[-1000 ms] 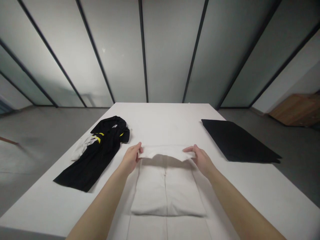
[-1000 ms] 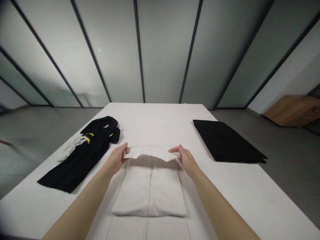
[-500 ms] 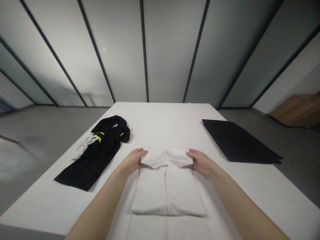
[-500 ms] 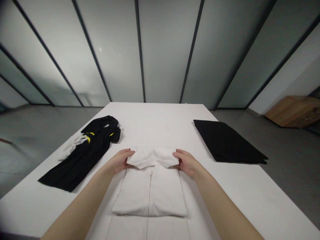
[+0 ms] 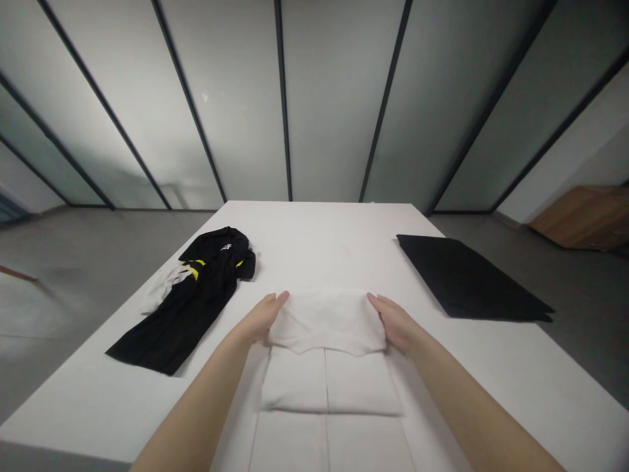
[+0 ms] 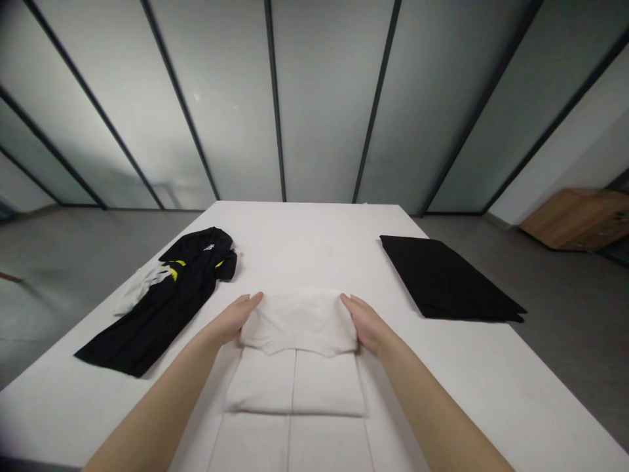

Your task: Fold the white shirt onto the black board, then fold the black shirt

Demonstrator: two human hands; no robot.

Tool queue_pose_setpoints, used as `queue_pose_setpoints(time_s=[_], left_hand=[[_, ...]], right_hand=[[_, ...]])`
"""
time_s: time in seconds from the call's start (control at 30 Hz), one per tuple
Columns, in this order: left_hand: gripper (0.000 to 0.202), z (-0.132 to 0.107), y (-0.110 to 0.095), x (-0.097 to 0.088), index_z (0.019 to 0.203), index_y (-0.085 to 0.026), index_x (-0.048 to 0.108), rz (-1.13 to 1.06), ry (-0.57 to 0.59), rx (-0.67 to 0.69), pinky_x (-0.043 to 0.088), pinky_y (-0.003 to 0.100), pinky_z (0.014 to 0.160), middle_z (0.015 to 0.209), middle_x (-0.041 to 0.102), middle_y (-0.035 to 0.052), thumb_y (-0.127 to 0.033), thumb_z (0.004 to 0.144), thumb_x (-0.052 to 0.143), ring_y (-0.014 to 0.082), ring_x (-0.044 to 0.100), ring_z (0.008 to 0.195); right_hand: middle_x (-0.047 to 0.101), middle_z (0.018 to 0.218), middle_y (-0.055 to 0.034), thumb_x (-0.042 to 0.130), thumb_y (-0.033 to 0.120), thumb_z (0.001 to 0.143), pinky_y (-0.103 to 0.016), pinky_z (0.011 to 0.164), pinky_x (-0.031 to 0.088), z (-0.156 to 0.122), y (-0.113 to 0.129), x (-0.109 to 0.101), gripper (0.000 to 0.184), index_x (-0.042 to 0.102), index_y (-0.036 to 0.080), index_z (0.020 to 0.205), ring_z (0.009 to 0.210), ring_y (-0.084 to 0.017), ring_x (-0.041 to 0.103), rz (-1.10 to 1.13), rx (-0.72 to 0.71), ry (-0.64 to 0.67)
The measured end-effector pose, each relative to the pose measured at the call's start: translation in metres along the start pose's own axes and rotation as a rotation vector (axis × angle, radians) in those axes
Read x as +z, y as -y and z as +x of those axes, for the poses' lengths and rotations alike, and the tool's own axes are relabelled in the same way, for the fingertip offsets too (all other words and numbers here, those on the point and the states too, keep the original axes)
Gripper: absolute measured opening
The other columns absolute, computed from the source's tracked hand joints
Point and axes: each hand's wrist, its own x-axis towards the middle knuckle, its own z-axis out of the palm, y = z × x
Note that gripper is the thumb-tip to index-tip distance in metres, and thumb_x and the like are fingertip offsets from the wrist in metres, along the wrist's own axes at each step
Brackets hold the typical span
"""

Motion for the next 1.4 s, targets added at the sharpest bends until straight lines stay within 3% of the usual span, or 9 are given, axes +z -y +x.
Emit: queue_pose_setpoints(time_s=[0.1,0.2,0.33,0.5,0.7,0.83,1.1,1.27,1.4], left_hand=[[0.059,0.003,-0.007,0.005,0.102,-0.017,0.079,0.006,-0.011,0.221,0.055,0.039,0.096,0.102,0.081,0.0124,-0.073,0.083,0.072,0.0351,0.070,0.114],[0.069,0.004,-0.010,0.008,0.104,-0.016,0.079,-0.082,-0.021,0.282,0.055,0.040,0.098,0.099,0.081,0.0114,-0.080,0.079,0.071,0.0352,0.071,0.114],[0.062,0.001,-0.013,0.006,0.101,-0.014,0.077,-0.219,-0.023,0.078,0.059,0.040,0.088,0.096,0.082,0.0132,-0.070,0.076,0.081,0.0346,0.075,0.103],[0.039,-0.011,-0.016,-0.011,0.096,-0.013,0.076,-0.338,0.258,-0.211,0.061,0.035,0.086,0.101,0.082,0.0157,-0.043,0.074,0.088,0.0322,0.078,0.100],[0.058,-0.018,0.005,-0.015,0.102,-0.015,0.077,-0.085,0.574,-0.570,0.061,0.034,0.073,0.100,0.082,0.0132,-0.063,0.071,0.089,0.0303,0.078,0.093],[0.056,-0.011,0.011,-0.003,0.109,-0.015,0.076,-0.074,0.439,-0.442,0.062,0.039,0.078,0.111,0.081,0.0163,-0.054,0.072,0.091,0.0331,0.078,0.101],[0.068,0.034,0.011,0.003,0.148,-0.018,0.059,-0.153,-0.154,0.040,0.058,0.038,0.090,0.117,0.078,0.0146,-0.041,0.087,0.078,0.0274,0.076,0.102],[0.084,0.037,0.010,0.001,0.159,-0.023,0.045,-0.130,-0.077,0.067,0.052,0.026,0.070,0.083,0.070,-0.0007,-0.039,0.084,0.080,0.0145,0.066,0.070],[0.080,0.019,0.001,0.005,0.154,-0.023,0.050,-0.114,0.010,0.056,0.047,0.022,0.066,0.072,0.057,-0.0075,-0.038,0.081,0.081,0.0104,0.058,0.064]], right_hand=[[0.082,0.114,-0.0081,0.076,0.056,0.089,-0.042,0.106,0.057,0.004,-0.001,0.006,0.034,0.076,0.025,0.104,0.126,-0.031,0.069,-0.001,-0.256,-0.072],[0.082,0.115,-0.0079,0.078,0.060,0.085,-0.043,0.107,0.056,0.007,0.000,0.011,0.044,0.075,0.025,0.111,0.131,-0.032,0.066,0.059,-0.342,-0.073],[0.081,0.118,-0.0092,0.076,0.045,0.089,-0.042,0.106,0.058,0.002,0.008,0.012,0.031,0.074,0.024,0.112,0.128,-0.030,0.069,0.139,-0.138,-0.082],[0.080,0.120,-0.0133,0.075,0.026,0.086,-0.041,0.106,0.058,-0.015,0.021,-0.007,0.026,0.075,0.017,0.111,0.119,-0.031,0.074,0.104,0.198,0.115],[0.081,0.113,-0.0199,0.074,0.032,0.092,-0.045,0.096,0.062,-0.022,0.008,-0.020,0.032,0.073,0.010,0.115,0.103,-0.031,0.079,0.016,0.495,0.281],[0.081,0.114,-0.0201,0.068,0.030,0.097,-0.045,0.102,0.059,-0.013,-0.001,-0.009,0.033,0.070,0.009,0.122,0.105,-0.029,0.079,0.037,0.477,0.247],[0.082,0.112,-0.0136,0.052,0.033,0.104,-0.042,0.110,0.055,0.039,0.010,0.009,0.033,0.071,0.015,0.124,0.113,-0.027,0.077,0.126,0.222,-0.022],[0.080,0.124,-0.0058,0.067,0.029,0.093,-0.041,0.114,0.051,0.088,0.023,0.005,0.037,0.071,0.022,0.129,0.125,-0.025,0.071,-0.030,-0.103,-0.187],[0.074,0.138,-0.0044,0.075,0.024,0.085,-0.038,0.118,0.047,0.102,0.033,-0.004,0.054,0.067,0.026,0.138,0.133,-0.022,0.065,-0.105,-0.142,-0.264]])
